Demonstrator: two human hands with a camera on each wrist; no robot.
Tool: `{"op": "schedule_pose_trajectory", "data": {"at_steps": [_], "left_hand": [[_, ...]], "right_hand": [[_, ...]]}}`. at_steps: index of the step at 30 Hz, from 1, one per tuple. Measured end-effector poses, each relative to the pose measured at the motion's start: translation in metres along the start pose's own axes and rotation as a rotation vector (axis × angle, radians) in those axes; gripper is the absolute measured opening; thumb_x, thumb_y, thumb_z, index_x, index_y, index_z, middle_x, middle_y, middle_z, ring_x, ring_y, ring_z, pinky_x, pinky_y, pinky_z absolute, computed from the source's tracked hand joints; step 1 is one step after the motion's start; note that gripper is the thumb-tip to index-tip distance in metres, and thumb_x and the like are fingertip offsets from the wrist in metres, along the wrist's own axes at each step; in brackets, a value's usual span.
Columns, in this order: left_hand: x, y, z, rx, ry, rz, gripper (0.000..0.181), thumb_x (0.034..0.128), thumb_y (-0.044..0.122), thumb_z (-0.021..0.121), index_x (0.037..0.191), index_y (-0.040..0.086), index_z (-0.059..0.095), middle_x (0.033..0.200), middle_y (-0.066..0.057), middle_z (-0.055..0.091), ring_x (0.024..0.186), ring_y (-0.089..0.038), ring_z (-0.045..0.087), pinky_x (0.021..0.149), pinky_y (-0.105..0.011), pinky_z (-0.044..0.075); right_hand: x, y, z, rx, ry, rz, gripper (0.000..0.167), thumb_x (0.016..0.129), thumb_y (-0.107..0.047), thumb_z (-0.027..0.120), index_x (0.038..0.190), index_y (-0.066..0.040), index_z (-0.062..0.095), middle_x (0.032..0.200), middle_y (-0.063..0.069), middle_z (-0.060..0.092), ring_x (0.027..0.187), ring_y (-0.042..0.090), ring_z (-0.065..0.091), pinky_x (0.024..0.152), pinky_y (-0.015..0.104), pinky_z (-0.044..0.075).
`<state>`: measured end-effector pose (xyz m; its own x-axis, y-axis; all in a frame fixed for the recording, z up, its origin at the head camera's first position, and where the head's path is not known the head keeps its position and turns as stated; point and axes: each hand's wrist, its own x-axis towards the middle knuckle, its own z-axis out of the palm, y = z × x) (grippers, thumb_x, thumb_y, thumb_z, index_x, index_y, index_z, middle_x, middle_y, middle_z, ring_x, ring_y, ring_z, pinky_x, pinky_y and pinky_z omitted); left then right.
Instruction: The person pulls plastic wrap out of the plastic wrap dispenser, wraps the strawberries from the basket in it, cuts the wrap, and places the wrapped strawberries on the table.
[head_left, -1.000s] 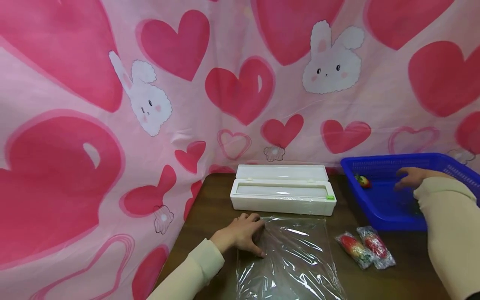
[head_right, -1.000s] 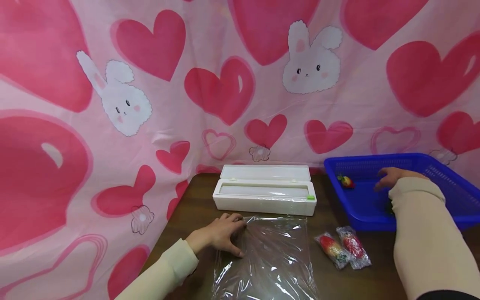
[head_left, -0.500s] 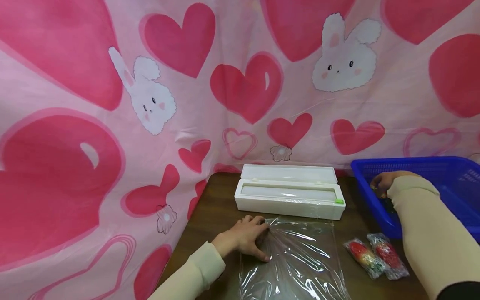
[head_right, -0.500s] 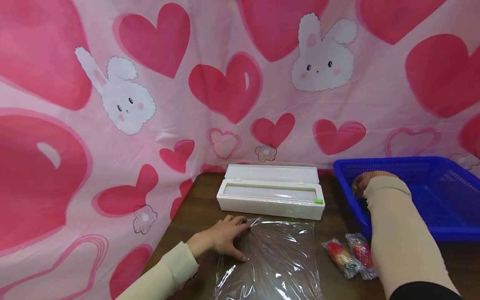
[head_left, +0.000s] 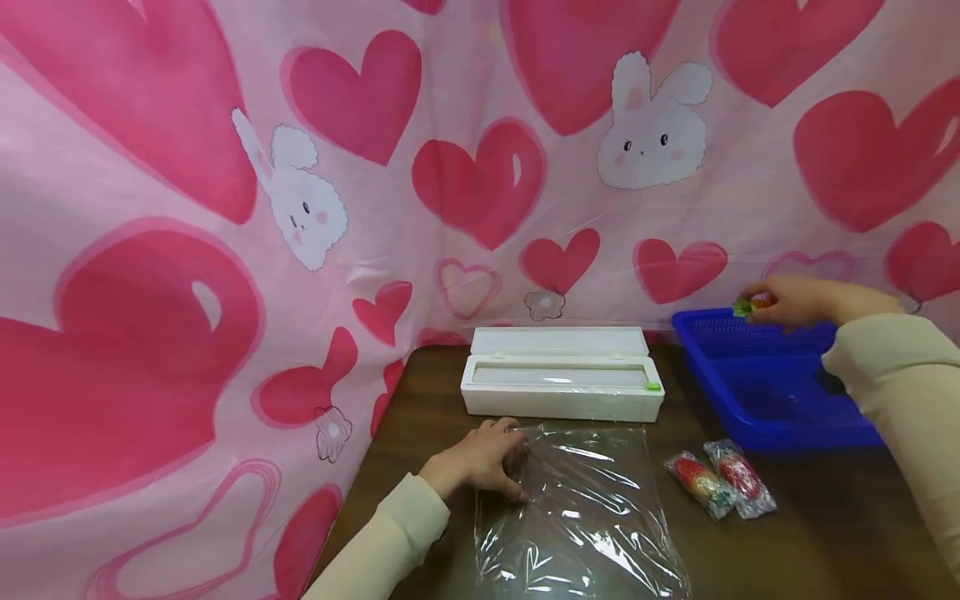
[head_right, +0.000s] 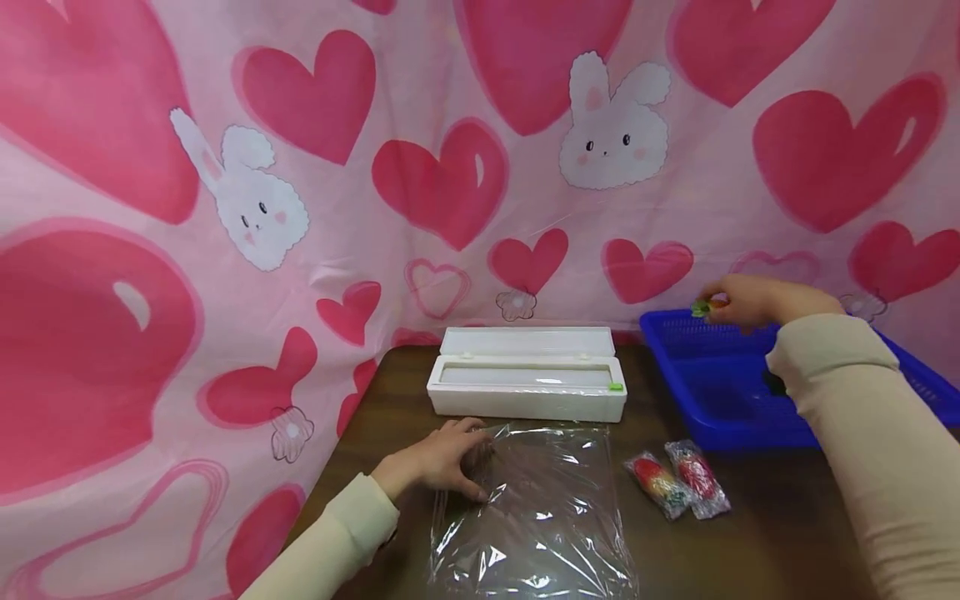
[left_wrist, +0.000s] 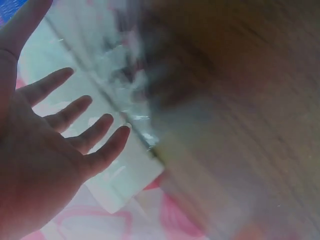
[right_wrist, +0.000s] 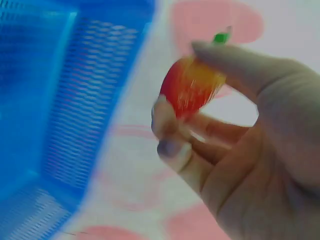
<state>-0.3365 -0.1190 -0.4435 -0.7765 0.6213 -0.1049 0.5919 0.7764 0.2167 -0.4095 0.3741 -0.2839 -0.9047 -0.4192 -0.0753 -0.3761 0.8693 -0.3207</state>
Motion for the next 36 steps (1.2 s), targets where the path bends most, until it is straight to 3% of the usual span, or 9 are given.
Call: {"op": "schedule_pose_trajectory", "data": {"at_steps": [3,6,10,14,16,20,24,30,36], "left_hand": [[-0.003,0.003,-0.008,-0.012,0.058,0.036,0.085,0.0789,0.046,0.087,0.149,0.015,0.051,0.15,-0.007,0.048,0.135,-0.03,0.046,0.108,-0.054,0.042],[-0.005,0.013,-0.018,-0.028,0.125,0.099,0.074,0.0847,0.04,0.084,0.146,0.011,0.053,0.145,-0.006,0.053,0.133,-0.025,0.05,0.108,-0.047,0.044],[-0.004,0.035,-0.028,-0.124,0.176,0.206,0.066,0.0901,0.034,0.08,0.145,0.01,0.052,0.141,-0.006,0.056,0.13,-0.019,0.053,0.11,-0.034,0.042],[0.0,0.053,-0.032,-0.158,0.177,0.289,0.066,0.092,0.033,0.078,0.147,0.008,0.05,0.14,-0.005,0.056,0.126,-0.017,0.055,0.108,-0.03,0.043],[0.0,0.057,-0.032,-0.129,0.142,0.282,0.064,0.0934,0.033,0.076,0.147,0.009,0.051,0.141,-0.006,0.056,0.128,-0.017,0.055,0.108,-0.03,0.043],[-0.007,0.053,-0.025,-0.06,0.005,0.197,0.057,0.0929,0.03,0.076,0.142,0.008,0.056,0.142,-0.007,0.057,0.132,-0.019,0.053,0.11,-0.032,0.041],[-0.016,0.047,-0.01,-0.008,-0.108,0.115,0.064,0.0849,0.03,0.085,0.14,0.011,0.059,0.141,-0.004,0.055,0.13,-0.022,0.053,0.11,-0.034,0.042],[-0.022,0.052,0.007,0.067,-0.134,0.035,0.077,0.071,0.033,0.094,0.139,0.021,0.061,0.141,0.003,0.05,0.122,-0.02,0.048,0.094,-0.03,0.05],[-0.029,0.057,0.012,0.073,-0.165,0.02,0.084,0.0703,0.035,0.095,0.143,0.021,0.056,0.146,0.003,0.047,0.13,-0.021,0.046,0.098,-0.033,0.049]], "right_hand": [[-0.008,-0.041,-0.004,-0.15,0.097,-0.088,0.038,0.093,-0.014,0.074,0.124,0.004,0.063,0.096,0.007,0.065,0.077,0.02,0.061,0.071,0.04,0.056],[-0.016,-0.082,0.011,-0.194,0.164,-0.165,0.034,0.092,-0.019,0.076,0.12,-0.003,0.067,0.09,0.0,0.064,0.079,0.016,0.057,0.075,0.042,0.053],[-0.024,-0.126,0.051,-0.118,0.17,-0.286,0.018,0.095,-0.022,0.074,0.106,-0.01,0.067,0.075,-0.009,0.052,0.069,0.007,0.049,0.066,0.03,0.047],[-0.023,-0.161,0.097,-0.056,0.154,-0.387,0.018,0.094,-0.023,0.075,0.097,-0.009,0.065,0.071,-0.012,0.05,0.063,0.002,0.044,0.057,0.024,0.041],[-0.019,-0.175,0.121,-0.032,0.141,-0.421,0.019,0.092,-0.022,0.077,0.089,-0.009,0.063,0.069,-0.012,0.049,0.06,0.001,0.042,0.053,0.022,0.039],[-0.013,-0.194,0.17,-0.006,0.098,-0.459,0.026,0.083,-0.019,0.079,0.072,-0.016,0.055,0.063,-0.014,0.043,0.055,0.0,0.036,0.049,0.021,0.033],[-0.009,-0.209,0.208,-0.037,0.051,-0.415,0.029,0.079,-0.023,0.082,0.07,-0.018,0.055,0.064,-0.013,0.044,0.056,0.002,0.038,0.05,0.023,0.035],[-0.002,-0.223,0.239,-0.123,0.054,-0.389,0.033,0.076,-0.034,0.088,0.076,-0.016,0.06,0.07,-0.008,0.051,0.062,0.008,0.046,0.056,0.031,0.043],[-0.007,-0.227,0.252,-0.12,0.061,-0.348,0.037,0.076,-0.04,0.088,0.076,-0.016,0.061,0.072,-0.005,0.052,0.063,0.011,0.047,0.057,0.034,0.043]]}}
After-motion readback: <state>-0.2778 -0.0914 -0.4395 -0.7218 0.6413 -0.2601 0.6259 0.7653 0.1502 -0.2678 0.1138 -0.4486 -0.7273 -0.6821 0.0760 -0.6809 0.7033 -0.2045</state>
